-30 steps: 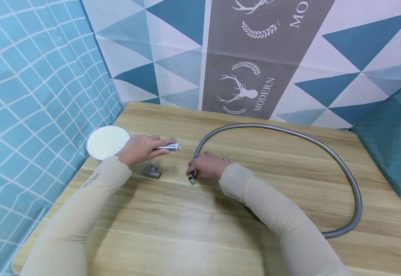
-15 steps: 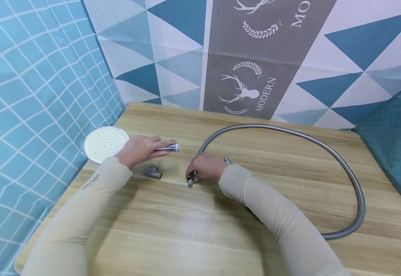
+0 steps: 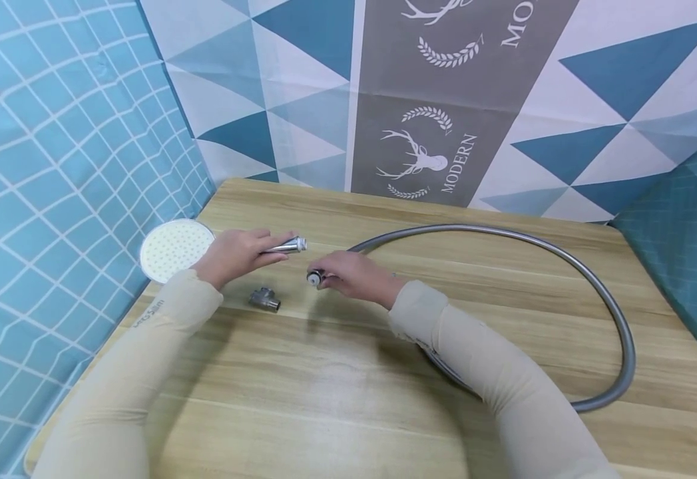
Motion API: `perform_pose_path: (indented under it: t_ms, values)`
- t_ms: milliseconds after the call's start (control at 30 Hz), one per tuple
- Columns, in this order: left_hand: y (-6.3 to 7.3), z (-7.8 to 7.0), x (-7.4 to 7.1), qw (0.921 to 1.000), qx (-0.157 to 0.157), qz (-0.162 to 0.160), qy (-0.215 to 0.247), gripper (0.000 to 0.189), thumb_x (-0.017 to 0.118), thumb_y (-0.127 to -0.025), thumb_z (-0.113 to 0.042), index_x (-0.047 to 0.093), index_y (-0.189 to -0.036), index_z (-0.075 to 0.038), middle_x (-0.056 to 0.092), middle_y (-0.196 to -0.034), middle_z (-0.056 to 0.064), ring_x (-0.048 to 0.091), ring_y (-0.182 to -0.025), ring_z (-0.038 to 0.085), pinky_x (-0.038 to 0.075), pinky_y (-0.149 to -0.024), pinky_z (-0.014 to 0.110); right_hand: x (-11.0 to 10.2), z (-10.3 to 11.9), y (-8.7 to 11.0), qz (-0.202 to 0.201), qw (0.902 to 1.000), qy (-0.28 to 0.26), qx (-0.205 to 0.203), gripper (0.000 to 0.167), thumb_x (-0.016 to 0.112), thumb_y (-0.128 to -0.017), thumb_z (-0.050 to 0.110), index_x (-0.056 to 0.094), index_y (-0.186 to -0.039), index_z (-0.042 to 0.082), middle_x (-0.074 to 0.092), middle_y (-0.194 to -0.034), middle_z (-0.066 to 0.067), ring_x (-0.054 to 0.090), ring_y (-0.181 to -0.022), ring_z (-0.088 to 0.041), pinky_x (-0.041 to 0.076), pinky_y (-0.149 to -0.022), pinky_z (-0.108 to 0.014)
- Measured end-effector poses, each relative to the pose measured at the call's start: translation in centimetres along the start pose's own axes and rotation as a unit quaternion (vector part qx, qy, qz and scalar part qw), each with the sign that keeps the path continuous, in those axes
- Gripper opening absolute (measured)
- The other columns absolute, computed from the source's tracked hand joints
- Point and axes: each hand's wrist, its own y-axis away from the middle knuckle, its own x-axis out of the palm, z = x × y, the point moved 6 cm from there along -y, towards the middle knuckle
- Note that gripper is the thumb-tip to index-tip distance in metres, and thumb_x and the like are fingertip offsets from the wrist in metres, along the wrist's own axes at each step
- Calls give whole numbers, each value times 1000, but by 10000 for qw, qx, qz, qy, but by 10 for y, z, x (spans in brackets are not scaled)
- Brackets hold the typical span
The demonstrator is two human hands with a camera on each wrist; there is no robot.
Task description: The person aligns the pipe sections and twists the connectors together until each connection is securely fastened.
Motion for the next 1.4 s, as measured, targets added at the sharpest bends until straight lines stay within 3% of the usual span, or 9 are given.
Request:
perform_pose_path:
  t_ms: [100, 300, 400, 600, 867, 1000, 1100, 1300, 1400]
  values:
    - [-3, 1, -3, 9998, 84, -149, -43, 57, 32, -100, -52, 68, -114, -10, 49, -64, 7, 31, -40, 15, 30, -37, 32, -13, 7, -1, -441, 9985, -301, -77, 25, 70, -86, 8, 63, -109, 0, 68, -100, -7, 63, -97, -18, 47, -88, -25]
    - [-7, 3, -7, 9995, 62, -280, -115, 56, 33, -100, -52, 69, -113, -11, 46, -63, 5, 29, -41, 13, 28, -37, 30, -25, 18, -3, -690, 9900, -1219, 138, 26, 65, -89, 7, 56, -112, -1, 64, -98, -8, 64, -99, -16, 47, -86, -24]
    - [-8, 2, -10, 9992, 112, -362, -147, 56, 33, -100, -52, 69, -112, -11, 46, -63, 5, 29, -42, 13, 28, -37, 29, -23, 15, -2, -845, 9824, -1645, 246, 29, 57, -93, 22, 55, -110, -2, 62, -96, -9, 62, -96, -17, 48, -85, -25]
    - [-14, -3, -18, 9980, 332, -513, -147, 53, 36, -101, -49, 70, -113, -10, 47, -63, 5, 30, -40, 12, 29, -36, 28, -23, 3, 3, -1392, 9602, -2333, 655, 69, 38, -87, 55, 55, -112, -7, 60, -95, -16, 55, -83, -20, 49, -78, -27]
    - [-26, -10, -34, 9958, 688, -563, -209, 47, 41, -100, -47, 71, -113, -13, 45, -60, 3, 27, -39, 11, 25, -37, 26, -32, -6, 7, -1784, 9246, -2875, 1752, 32, 56, -95, 6, 57, -123, -9, 62, -93, -16, 51, -75, -18, 44, -67, -26]
    - [-30, -11, -39, 9955, 749, -553, -165, 47, 41, -100, -47, 71, -113, -13, 46, -60, 3, 26, -41, 11, 27, -38, 26, -36, -7, 6, -1976, 9232, -2771, 1788, 42, 54, -93, 15, 55, -127, -9, 66, -95, -19, 59, -80, -26, 47, -68, -26]
    - [-31, -12, -40, 9947, 825, -589, -167, 45, 42, -100, -47, 70, -113, -15, 46, -60, 2, 26, -41, 11, 26, -38, 26, -37, -8, 7, -2177, 9190, -2723, 1841, 40, 57, -91, 11, 56, -126, -9, 68, -97, -21, 61, -79, -20, 47, -66, -24]
    - [-32, -13, -43, 9928, 957, -694, -178, 43, 42, -100, -46, 70, -113, -17, 45, -60, 1, 24, -42, 10, 25, -38, 26, -39, -12, 10, -2714, 8784, -3385, 2006, 25, 65, -84, -11, 62, -109, -14, 63, -111, -27, 57, -79, -2, 47, -66, -17]
    - [-33, -14, -43, 9925, 996, -681, -198, 42, 42, -100, -46, 70, -114, -17, 44, -60, 1, 23, -42, 9, 24, -38, 26, -40, -13, 11, -2848, 8673, -3520, 2069, 20, 65, -83, -13, 61, -102, -16, 61, -114, -28, 58, -80, 0, 47, -67, -16]
